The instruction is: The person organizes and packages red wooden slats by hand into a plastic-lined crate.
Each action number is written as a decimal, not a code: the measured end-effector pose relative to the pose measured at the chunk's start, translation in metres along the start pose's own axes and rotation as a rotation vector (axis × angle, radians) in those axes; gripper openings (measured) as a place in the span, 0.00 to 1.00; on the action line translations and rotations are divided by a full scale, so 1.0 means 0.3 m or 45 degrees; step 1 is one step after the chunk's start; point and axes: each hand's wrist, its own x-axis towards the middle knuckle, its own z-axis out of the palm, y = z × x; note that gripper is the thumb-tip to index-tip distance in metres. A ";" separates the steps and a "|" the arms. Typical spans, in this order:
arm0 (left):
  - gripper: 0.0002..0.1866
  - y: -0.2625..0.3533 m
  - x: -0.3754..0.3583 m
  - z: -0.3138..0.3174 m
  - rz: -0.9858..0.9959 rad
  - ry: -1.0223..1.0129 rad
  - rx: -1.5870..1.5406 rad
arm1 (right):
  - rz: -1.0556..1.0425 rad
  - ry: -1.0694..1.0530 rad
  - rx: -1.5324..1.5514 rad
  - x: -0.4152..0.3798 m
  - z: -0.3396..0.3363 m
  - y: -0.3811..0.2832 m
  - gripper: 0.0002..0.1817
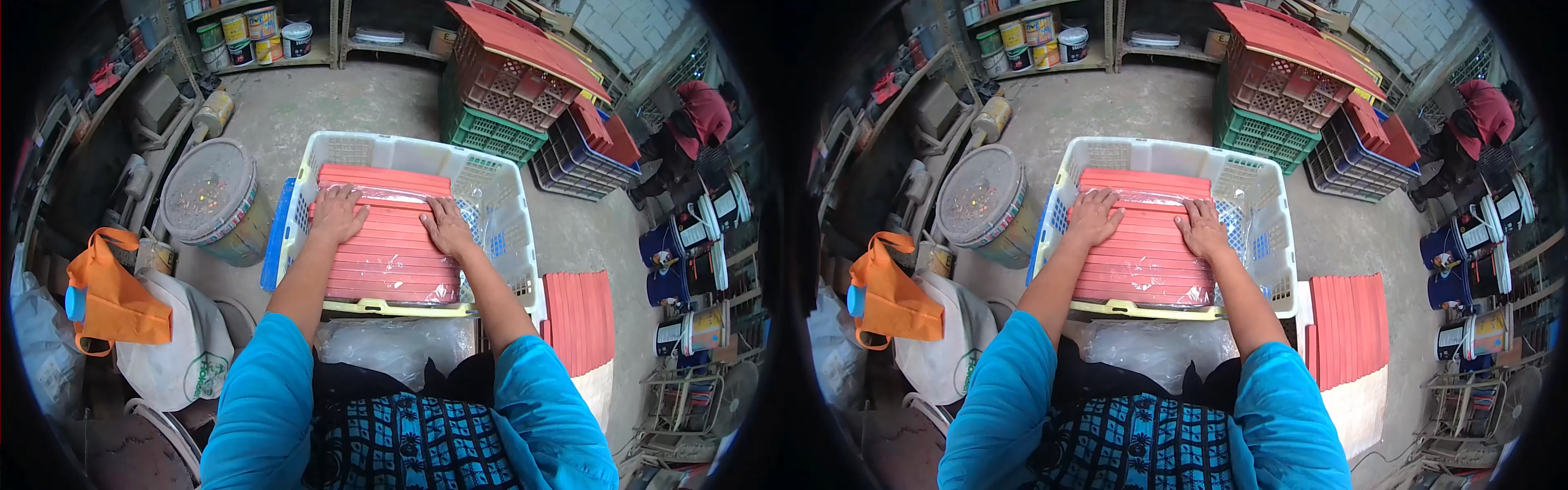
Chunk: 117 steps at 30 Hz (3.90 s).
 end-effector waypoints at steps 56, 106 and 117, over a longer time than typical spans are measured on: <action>0.36 0.294 -0.218 -0.194 -0.167 -0.660 -0.428 | 0.750 -0.219 1.426 -0.129 -0.085 0.076 0.35; 0.33 0.322 -0.980 0.006 -0.738 -0.357 -0.309 | -0.023 -0.639 0.617 -0.695 0.261 -0.203 0.07; 0.09 0.292 -0.820 -0.193 -0.091 -0.271 -1.002 | -0.242 -0.620 1.428 -0.786 0.098 -0.321 0.12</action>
